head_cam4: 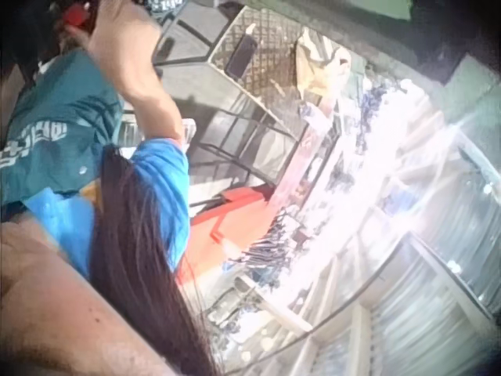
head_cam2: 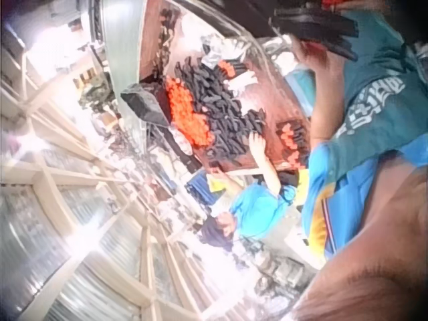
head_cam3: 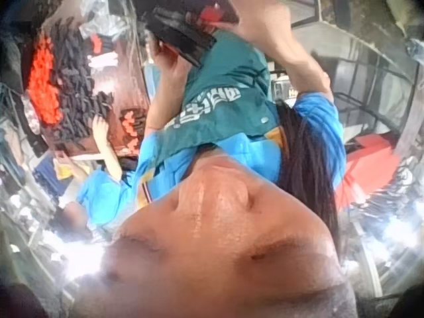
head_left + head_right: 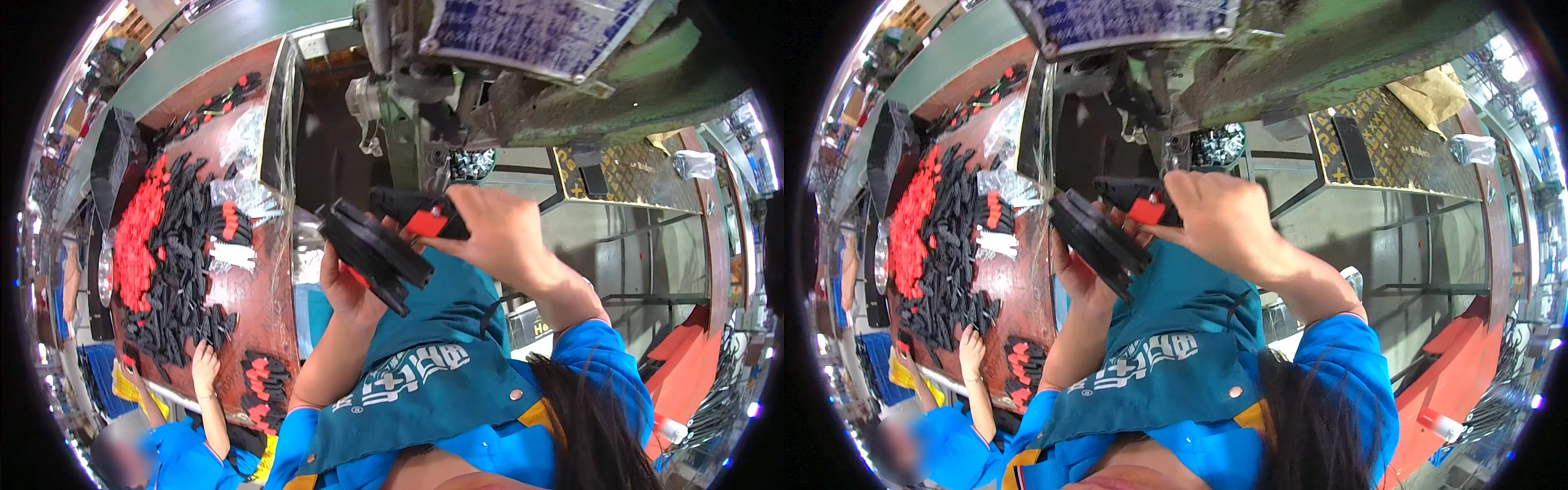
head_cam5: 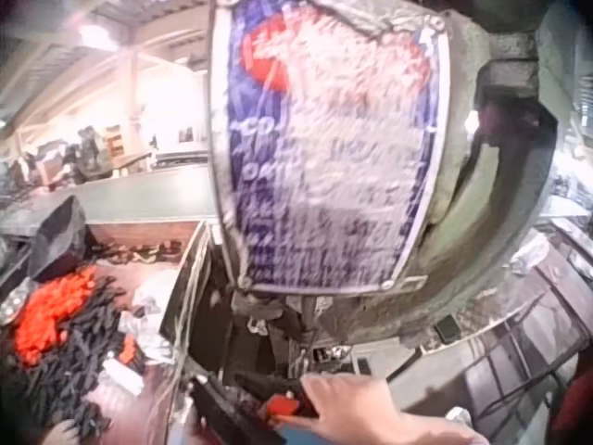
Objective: The person assembles black and red plastic clamps by inserting metal rods into the clamp bodies and then using a press machine to secure them. The person repeatedly picks up clamps, inserts rods, and operates the press, then places finished units on the table.
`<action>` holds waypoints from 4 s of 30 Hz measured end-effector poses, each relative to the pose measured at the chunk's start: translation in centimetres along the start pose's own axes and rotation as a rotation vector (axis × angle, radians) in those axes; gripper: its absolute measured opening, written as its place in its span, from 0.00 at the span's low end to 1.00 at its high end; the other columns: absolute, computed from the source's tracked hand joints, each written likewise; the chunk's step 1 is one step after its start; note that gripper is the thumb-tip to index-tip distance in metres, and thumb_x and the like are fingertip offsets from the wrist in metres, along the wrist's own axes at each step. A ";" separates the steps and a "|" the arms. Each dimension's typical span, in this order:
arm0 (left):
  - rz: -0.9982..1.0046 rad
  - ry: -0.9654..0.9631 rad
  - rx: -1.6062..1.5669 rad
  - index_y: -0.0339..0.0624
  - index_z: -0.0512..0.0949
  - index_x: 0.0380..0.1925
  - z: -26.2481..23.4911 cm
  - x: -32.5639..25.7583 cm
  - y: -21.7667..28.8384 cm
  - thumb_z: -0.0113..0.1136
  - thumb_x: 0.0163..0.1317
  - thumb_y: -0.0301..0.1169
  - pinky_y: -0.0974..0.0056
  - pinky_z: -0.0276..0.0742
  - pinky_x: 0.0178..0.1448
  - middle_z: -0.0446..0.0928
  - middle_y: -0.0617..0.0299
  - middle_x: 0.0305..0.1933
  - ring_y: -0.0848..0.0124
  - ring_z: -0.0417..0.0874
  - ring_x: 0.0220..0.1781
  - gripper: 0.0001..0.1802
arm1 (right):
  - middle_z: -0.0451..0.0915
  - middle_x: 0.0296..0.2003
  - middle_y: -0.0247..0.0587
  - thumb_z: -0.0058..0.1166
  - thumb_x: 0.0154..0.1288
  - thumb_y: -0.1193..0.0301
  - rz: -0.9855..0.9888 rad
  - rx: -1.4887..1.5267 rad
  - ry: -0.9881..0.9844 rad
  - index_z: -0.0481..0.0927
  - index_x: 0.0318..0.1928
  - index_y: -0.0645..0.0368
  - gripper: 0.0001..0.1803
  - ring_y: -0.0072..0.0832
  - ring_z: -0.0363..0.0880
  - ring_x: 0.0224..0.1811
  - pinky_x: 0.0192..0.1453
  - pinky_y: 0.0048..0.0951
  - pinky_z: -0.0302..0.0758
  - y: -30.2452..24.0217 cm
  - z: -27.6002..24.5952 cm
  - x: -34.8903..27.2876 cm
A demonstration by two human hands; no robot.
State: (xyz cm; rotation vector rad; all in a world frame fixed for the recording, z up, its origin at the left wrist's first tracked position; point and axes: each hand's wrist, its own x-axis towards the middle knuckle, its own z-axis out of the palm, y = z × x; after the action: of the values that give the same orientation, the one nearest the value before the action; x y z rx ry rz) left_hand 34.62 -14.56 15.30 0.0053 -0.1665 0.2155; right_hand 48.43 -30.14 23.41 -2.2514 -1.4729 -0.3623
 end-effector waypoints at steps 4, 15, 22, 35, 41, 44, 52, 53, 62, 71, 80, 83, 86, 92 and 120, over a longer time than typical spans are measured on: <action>0.148 0.137 0.056 0.41 0.62 0.69 -1.6 -0.3 -1.0 0.51 0.72 0.50 0.43 0.57 0.77 0.63 0.49 0.72 0.52 0.59 0.76 0.34 | 0.75 0.49 0.52 0.72 0.46 0.55 -0.121 0.228 -0.274 0.63 0.66 0.66 0.50 0.47 0.78 0.50 0.51 0.42 0.76 -1.3 1.7 -2.5; 0.175 0.222 0.435 0.46 0.67 0.65 -1.4 -1.5 -2.7 0.36 0.76 0.55 0.55 0.69 0.69 0.74 0.59 0.64 0.63 0.74 0.66 0.30 | 0.74 0.47 0.41 0.70 0.39 0.50 -0.216 0.009 0.095 0.77 0.53 0.63 0.41 0.38 0.72 0.50 0.51 0.40 0.70 -3.2 4.0 -1.4; 0.202 0.275 0.113 0.38 0.70 0.62 -1.8 -0.2 -2.5 0.46 0.71 0.58 0.54 0.68 0.72 0.75 0.53 0.62 0.60 0.74 0.66 0.35 | 0.80 0.27 0.39 0.74 0.44 0.50 -0.017 0.066 0.199 0.80 0.43 0.61 0.32 0.38 0.81 0.27 0.29 0.34 0.77 -0.5 1.2 0.3; 0.203 0.290 0.162 0.41 0.69 0.63 -2.2 -0.5 -1.2 0.45 0.76 0.45 0.51 0.67 0.73 0.74 0.52 0.63 0.59 0.74 0.66 0.24 | 0.82 0.23 0.41 0.73 0.46 0.52 0.053 0.047 0.186 0.82 0.35 0.59 0.25 0.40 0.83 0.25 0.28 0.36 0.78 3.1 2.0 2.5; 0.161 0.246 0.115 0.37 0.72 0.60 -1.6 -0.7 -0.3 0.47 0.76 0.41 0.51 0.66 0.74 0.73 0.52 0.65 0.60 0.74 0.66 0.22 | 0.83 0.27 0.44 0.72 0.47 0.48 0.135 0.059 0.108 0.82 0.37 0.60 0.29 0.42 0.83 0.27 0.30 0.36 0.79 3.0 2.2 2.3; 0.181 0.368 -0.104 0.40 0.72 0.61 -2.0 -0.8 0.2 0.49 0.74 0.45 0.32 0.68 0.67 0.70 0.52 0.68 0.52 0.69 0.70 0.25 | 0.82 0.25 0.45 0.72 0.47 0.48 0.105 0.083 0.186 0.80 0.32 0.60 0.28 0.44 0.82 0.27 0.30 0.38 0.78 3.0 2.2 2.4; -0.042 0.035 0.005 0.37 0.71 0.62 0.3 1.5 -0.9 0.52 0.72 0.47 0.39 0.51 0.78 0.51 0.42 0.77 0.45 0.49 0.80 0.28 | 0.82 0.24 0.47 0.73 0.45 0.48 0.132 0.068 0.138 0.83 0.33 0.59 0.27 0.45 0.83 0.27 0.31 0.39 0.78 3.3 1.0 3.0; -0.055 0.000 0.014 0.37 0.70 0.63 0.5 1.9 -1.0 0.52 0.72 0.47 0.38 0.51 0.78 0.50 0.42 0.78 0.45 0.50 0.80 0.29 | 0.81 0.24 0.47 0.74 0.45 0.48 0.125 0.070 0.137 0.83 0.33 0.59 0.27 0.45 0.83 0.27 0.31 0.39 0.78 3.3 0.4 3.2; 0.050 0.136 -0.047 0.39 0.59 0.70 -1.6 0.8 -1.2 0.50 0.71 0.51 0.31 0.49 0.76 0.57 0.47 0.75 0.48 0.60 0.75 0.36 | 0.74 0.52 0.46 0.69 0.48 0.58 -0.101 0.185 -0.177 0.66 0.66 0.62 0.45 0.44 0.76 0.53 0.50 0.40 0.77 0.1 -0.2 -1.9; 0.156 0.215 0.432 0.45 0.63 0.68 0.0 -0.1 -3.2 0.33 0.77 0.53 0.56 0.62 0.75 0.69 0.61 0.69 0.65 0.68 0.71 0.31 | 0.73 0.50 0.42 0.71 0.38 0.51 -0.192 -0.013 0.146 0.75 0.58 0.63 0.45 0.37 0.72 0.50 0.50 0.38 0.71 -2.8 2.6 -1.1; 0.114 0.250 0.167 0.49 0.70 0.64 -0.7 0.2 -3.4 0.50 0.63 0.67 0.47 0.60 0.74 0.70 0.59 0.67 0.61 0.68 0.70 0.40 | 0.79 0.34 0.41 0.71 0.41 0.50 -0.080 0.098 0.253 0.80 0.45 0.61 0.34 0.39 0.80 0.32 0.34 0.35 0.77 -0.5 0.7 -0.1; 0.115 0.307 0.171 0.49 0.72 0.61 -0.9 0.4 -2.9 0.52 0.62 0.67 0.42 0.58 0.73 0.71 0.58 0.66 0.56 0.68 0.70 0.39 | 0.83 0.30 0.41 0.74 0.41 0.56 0.030 0.086 0.315 0.81 0.42 0.59 0.29 0.39 0.84 0.28 0.29 0.34 0.79 1.7 0.4 0.7; 0.119 0.275 0.177 0.50 0.72 0.62 -1.1 0.4 -2.2 0.52 0.63 0.66 0.40 0.56 0.74 0.71 0.57 0.66 0.55 0.67 0.71 0.38 | 0.82 0.25 0.40 0.74 0.42 0.58 0.060 0.079 0.324 0.83 0.35 0.56 0.22 0.39 0.83 0.26 0.29 0.35 0.79 2.7 0.6 2.2; 0.138 0.213 0.161 0.48 0.72 0.62 -0.9 0.3 -1.3 0.49 0.71 0.57 0.39 0.54 0.75 0.71 0.55 0.66 0.55 0.67 0.71 0.30 | 0.80 0.19 0.40 0.73 0.42 0.56 0.124 0.022 0.220 0.85 0.29 0.55 0.18 0.43 0.81 0.23 0.29 0.36 0.78 3.3 0.7 3.2; 0.180 0.148 0.030 0.35 0.64 0.68 -1.4 0.6 0.7 0.41 0.78 0.41 0.44 0.53 0.78 0.70 0.47 0.67 0.54 0.67 0.72 0.27 | 0.84 0.31 0.44 0.73 0.44 0.59 0.239 0.171 -0.039 0.86 0.41 0.56 0.23 0.43 0.84 0.33 0.39 0.36 0.79 3.2 0.5 3.0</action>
State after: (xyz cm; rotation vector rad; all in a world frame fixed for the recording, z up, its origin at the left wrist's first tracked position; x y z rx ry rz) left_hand 35.33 -13.72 14.00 0.0039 -0.0160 0.3966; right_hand 52.55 -28.64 23.64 -2.2732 -1.1861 -0.1147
